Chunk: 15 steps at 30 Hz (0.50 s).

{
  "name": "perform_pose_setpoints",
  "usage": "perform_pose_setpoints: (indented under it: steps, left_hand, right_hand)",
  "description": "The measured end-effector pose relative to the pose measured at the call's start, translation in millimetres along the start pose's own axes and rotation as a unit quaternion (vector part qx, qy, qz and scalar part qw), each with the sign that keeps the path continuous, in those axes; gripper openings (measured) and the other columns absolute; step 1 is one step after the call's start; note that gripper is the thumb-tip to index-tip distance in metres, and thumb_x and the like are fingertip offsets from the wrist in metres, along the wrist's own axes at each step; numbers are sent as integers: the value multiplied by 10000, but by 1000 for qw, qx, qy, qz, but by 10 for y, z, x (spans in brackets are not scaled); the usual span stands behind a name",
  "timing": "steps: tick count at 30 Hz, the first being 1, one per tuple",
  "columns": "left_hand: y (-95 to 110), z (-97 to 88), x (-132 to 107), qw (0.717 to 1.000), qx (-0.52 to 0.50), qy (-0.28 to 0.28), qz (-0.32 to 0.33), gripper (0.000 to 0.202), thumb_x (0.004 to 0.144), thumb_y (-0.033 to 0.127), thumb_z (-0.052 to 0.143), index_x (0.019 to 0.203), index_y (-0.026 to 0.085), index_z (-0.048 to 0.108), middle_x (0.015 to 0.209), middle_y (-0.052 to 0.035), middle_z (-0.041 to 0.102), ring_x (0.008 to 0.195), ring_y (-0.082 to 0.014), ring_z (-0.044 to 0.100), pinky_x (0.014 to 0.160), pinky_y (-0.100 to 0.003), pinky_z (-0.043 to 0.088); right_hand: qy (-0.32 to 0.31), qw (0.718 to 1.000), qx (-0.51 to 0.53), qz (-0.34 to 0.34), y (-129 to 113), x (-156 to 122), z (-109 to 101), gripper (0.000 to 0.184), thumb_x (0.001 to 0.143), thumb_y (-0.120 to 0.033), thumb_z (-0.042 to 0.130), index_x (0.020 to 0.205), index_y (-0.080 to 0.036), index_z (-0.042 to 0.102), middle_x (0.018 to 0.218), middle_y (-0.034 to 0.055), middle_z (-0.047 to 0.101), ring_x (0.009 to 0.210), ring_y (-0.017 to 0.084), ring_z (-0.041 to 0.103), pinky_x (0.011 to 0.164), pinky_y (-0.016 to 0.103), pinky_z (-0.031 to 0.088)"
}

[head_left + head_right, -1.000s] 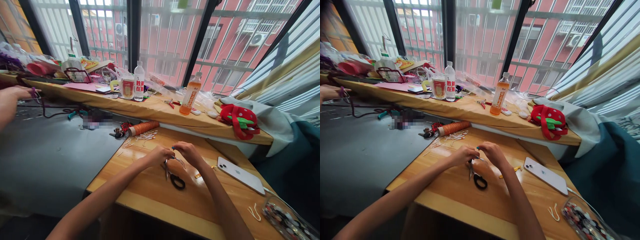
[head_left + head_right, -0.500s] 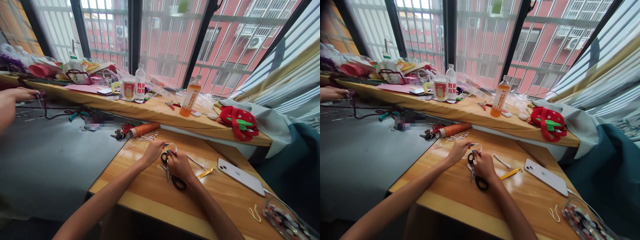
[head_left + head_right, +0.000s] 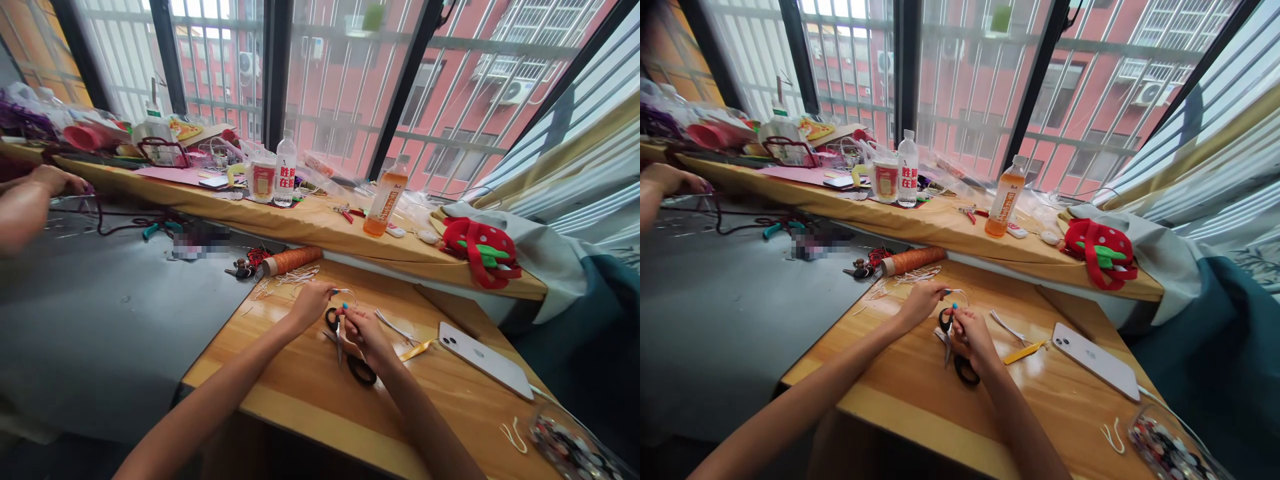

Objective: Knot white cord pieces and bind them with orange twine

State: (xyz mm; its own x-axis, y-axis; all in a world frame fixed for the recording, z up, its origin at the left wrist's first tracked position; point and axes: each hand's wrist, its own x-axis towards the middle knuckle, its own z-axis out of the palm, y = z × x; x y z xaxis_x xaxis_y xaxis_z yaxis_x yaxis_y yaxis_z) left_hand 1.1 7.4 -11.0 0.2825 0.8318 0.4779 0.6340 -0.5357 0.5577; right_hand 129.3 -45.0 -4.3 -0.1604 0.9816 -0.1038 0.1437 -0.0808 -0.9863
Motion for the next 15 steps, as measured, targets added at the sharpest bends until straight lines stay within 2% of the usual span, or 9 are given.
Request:
perform_pose_setpoints:
  steps: [2, 3, 5, 7, 8, 9, 11, 13, 15]
  left_hand:
    - [4, 25, -15, 1000, 25, -17, 2, 234, 769, 156, 415, 830, 140, 640, 708, -67, 645, 649, -150, 566, 603, -219, 378]
    - [1, 40, -23, 999, 37, -31, 3, 236, 766, 148, 410, 822, 139, 639, 728, -75, 646, 669, -155, 570, 609, -222, 382]
    - [-13, 68, -41, 995, 64, -70, 11, 236, 751, 130, 408, 800, 139, 639, 740, -83, 644, 684, -163, 573, 606, -222, 386]
    - [-28, 87, -58, 988, 94, -117, 40, 214, 724, 124, 429, 775, 134, 637, 725, -86, 637, 674, -170, 571, 591, -223, 386]
    - [-32, 94, -66, 983, 102, -140, 65, 204, 712, 124, 440, 771, 132, 635, 724, -87, 634, 668, -172, 569, 585, -223, 385]
    - [-33, 101, -73, 978, 100, -159, 95, 203, 708, 123, 444, 778, 132, 635, 733, -84, 631, 668, -169, 566, 586, -220, 385]
    - [-20, 116, -86, 970, 55, -185, 148, 220, 718, 122, 435, 809, 143, 634, 754, -67, 627, 662, -145, 557, 591, -202, 382]
    - [4, 131, -91, 967, -37, -195, 161, 242, 730, 112, 418, 828, 151, 636, 739, -41, 624, 635, -110, 542, 583, -171, 377]
    - [28, 135, -83, 966, -131, -186, 119, 236, 727, 109, 419, 793, 129, 645, 667, -23, 612, 586, -86, 522, 558, -150, 371]
  right_hand:
    - [29, 986, -160, -30, 36, -17, 61, 292, 764, -366, 363, 655, -154, 531, 401, -59, 321, 337, 70, 262, 376, 209, 189]
    - [48, 962, -263, -65, 42, -27, 76, 275, 776, -306, 352, 637, -155, 536, 421, -34, 383, 364, 85, 333, 399, 215, 224]
    - [61, 874, -455, -159, 16, -42, 50, 217, 762, -189, 371, 648, -158, 553, 522, 19, 512, 478, 121, 458, 472, 227, 284]
    - [32, 784, -572, -240, -49, -38, -62, 181, 741, -123, 394, 714, -164, 568, 646, 48, 582, 600, 151, 518, 544, 236, 316]
    - [13, 758, -595, -266, -84, -22, -145, 182, 746, -118, 397, 741, -169, 571, 685, 51, 594, 646, 158, 528, 573, 238, 326]
    - [8, 749, -600, -282, -112, 2, -238, 185, 757, -126, 395, 762, -173, 574, 712, 51, 600, 678, 161, 532, 594, 238, 334]
    - [7, 769, -568, -292, -131, 74, -425, 193, 783, -171, 388, 762, -171, 580, 737, 51, 602, 707, 159, 531, 622, 236, 348]
    - [-6, 826, -487, -283, -94, 154, -565, 212, 792, -211, 379, 742, -162, 578, 734, 43, 602, 693, 144, 531, 626, 225, 362]
    - [-29, 881, -397, -258, -28, 217, -622, 233, 791, -254, 377, 705, -155, 569, 671, 21, 585, 626, 124, 519, 582, 206, 366]
